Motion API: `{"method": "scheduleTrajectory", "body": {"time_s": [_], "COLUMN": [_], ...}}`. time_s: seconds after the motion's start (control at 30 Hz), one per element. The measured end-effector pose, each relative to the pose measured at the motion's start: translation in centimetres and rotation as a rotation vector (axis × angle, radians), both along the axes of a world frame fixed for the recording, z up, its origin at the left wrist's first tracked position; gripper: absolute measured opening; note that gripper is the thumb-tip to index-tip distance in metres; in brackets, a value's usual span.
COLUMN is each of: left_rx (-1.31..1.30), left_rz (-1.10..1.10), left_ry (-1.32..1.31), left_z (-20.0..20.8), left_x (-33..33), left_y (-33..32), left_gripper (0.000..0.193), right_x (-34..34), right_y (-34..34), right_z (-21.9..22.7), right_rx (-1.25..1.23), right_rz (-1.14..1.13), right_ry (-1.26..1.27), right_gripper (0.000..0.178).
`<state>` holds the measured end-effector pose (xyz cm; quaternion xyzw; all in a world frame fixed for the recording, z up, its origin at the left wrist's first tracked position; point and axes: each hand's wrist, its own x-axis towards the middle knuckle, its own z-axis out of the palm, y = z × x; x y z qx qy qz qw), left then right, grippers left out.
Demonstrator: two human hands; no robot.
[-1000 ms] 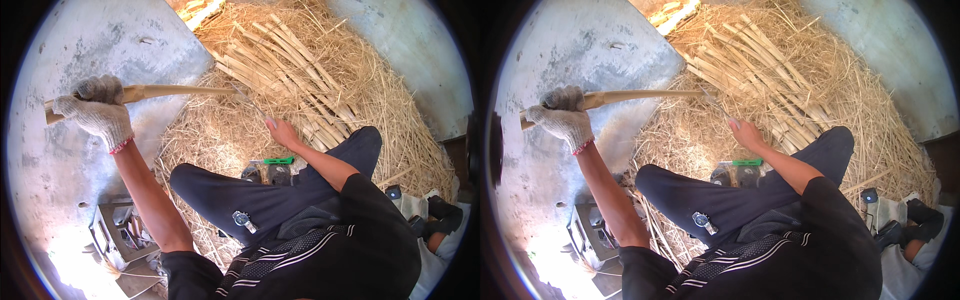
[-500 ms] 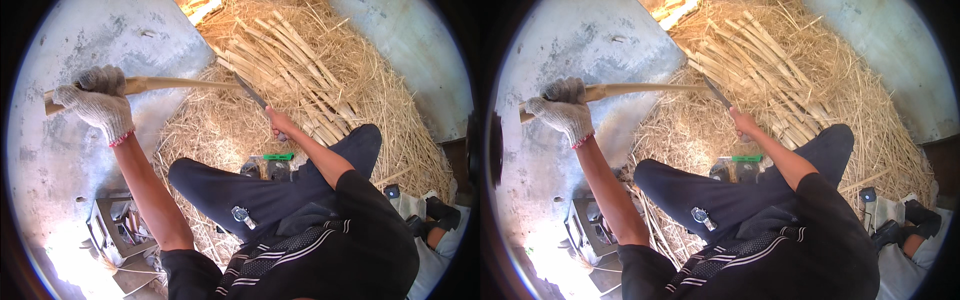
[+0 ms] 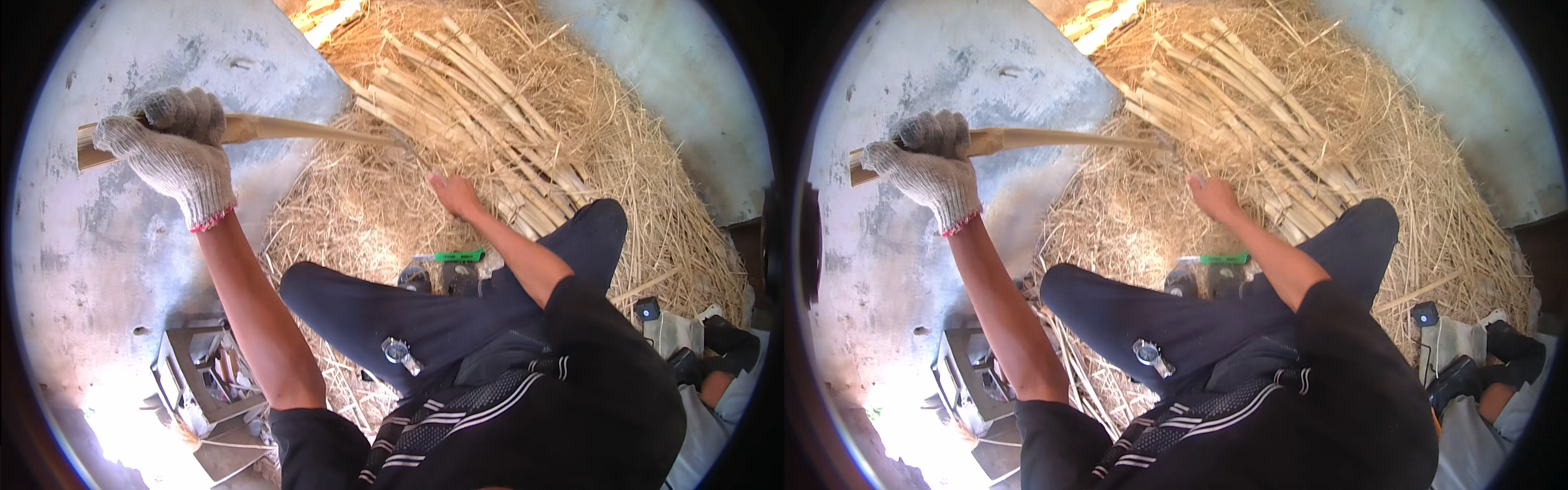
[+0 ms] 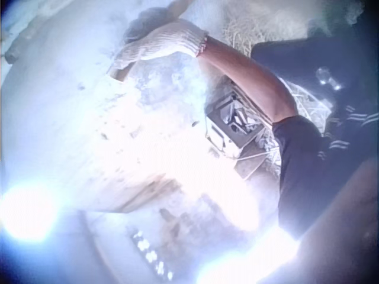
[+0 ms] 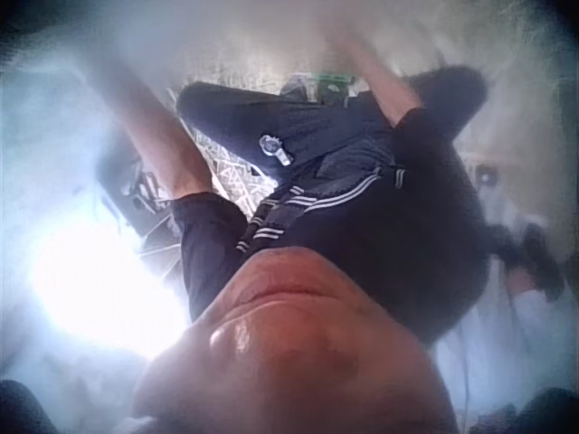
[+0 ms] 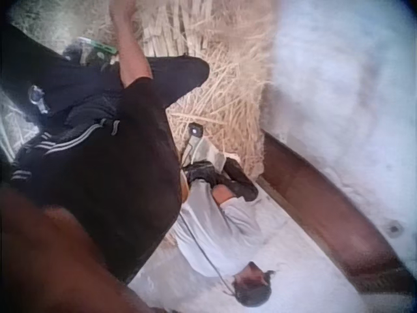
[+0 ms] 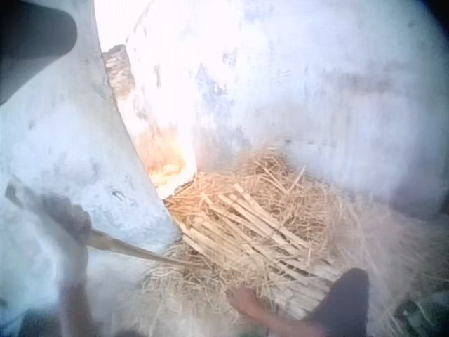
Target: The person sits cross-legged on a floor covered with straw and bamboo debris. They hold a long bamboo strip in their left hand and use a green-handled knife in their right hand to split the strip lengthwise into thinner slivers. The person repeatedly peels and separates the bamboo layers, dropping the finished pieces onto the pile below.
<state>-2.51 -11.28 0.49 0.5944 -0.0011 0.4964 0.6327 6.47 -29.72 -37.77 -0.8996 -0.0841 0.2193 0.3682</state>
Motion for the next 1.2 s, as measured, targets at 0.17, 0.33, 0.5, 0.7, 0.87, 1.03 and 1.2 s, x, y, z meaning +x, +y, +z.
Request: {"method": "scheduleTrajectory", "body": {"time_s": [0.17,0.33,0.5,0.7,0.87,1.03,1.2], "left_rx": [-0.003,0.034,0.074,0.030,0.035,0.016,0.035], "left_rz": [0.052,-0.032,-0.213,0.024,0.042,-0.047,-0.134], "left_ry": [0.065,0.057,0.072,0.090,0.128,0.141,0.122], "left_z": [1.0,1.0,1.3,1.4,1.1,1.2,1.1], "left_x": [1.3,2.0,2.4,1.5,1.9,1.8,2.8], "left_y": [-1.8,-3.7,-3.0,-0.1,-0.2,-0.6,-0.4], "left_gripper": [0.062,0.061,0.060,0.072,0.079,0.077,0.076], "right_x": [-1.9,-0.5,0.2,-2.2,-2.3,-0.8,-0.3], "right_y": [-1.2,-2.6,-2.1,-2.5,-0.4,-0.9,-1.1], "right_z": [1.1,-4.4,-5.8,-2.1,-0.7,-2.8,-2.2], "right_rx": [0.158,-0.082,0.458,0.318,0.306,0.133,0.115], "right_rz": [0.000,-0.101,-0.387,-0.087,0.019,0.000,0.032], "right_ry": [-0.179,0.013,0.598,0.202,0.032,0.039,0.087], "right_gripper": [0.064,0.060,0.064,0.067,0.065,0.053,0.052]}}
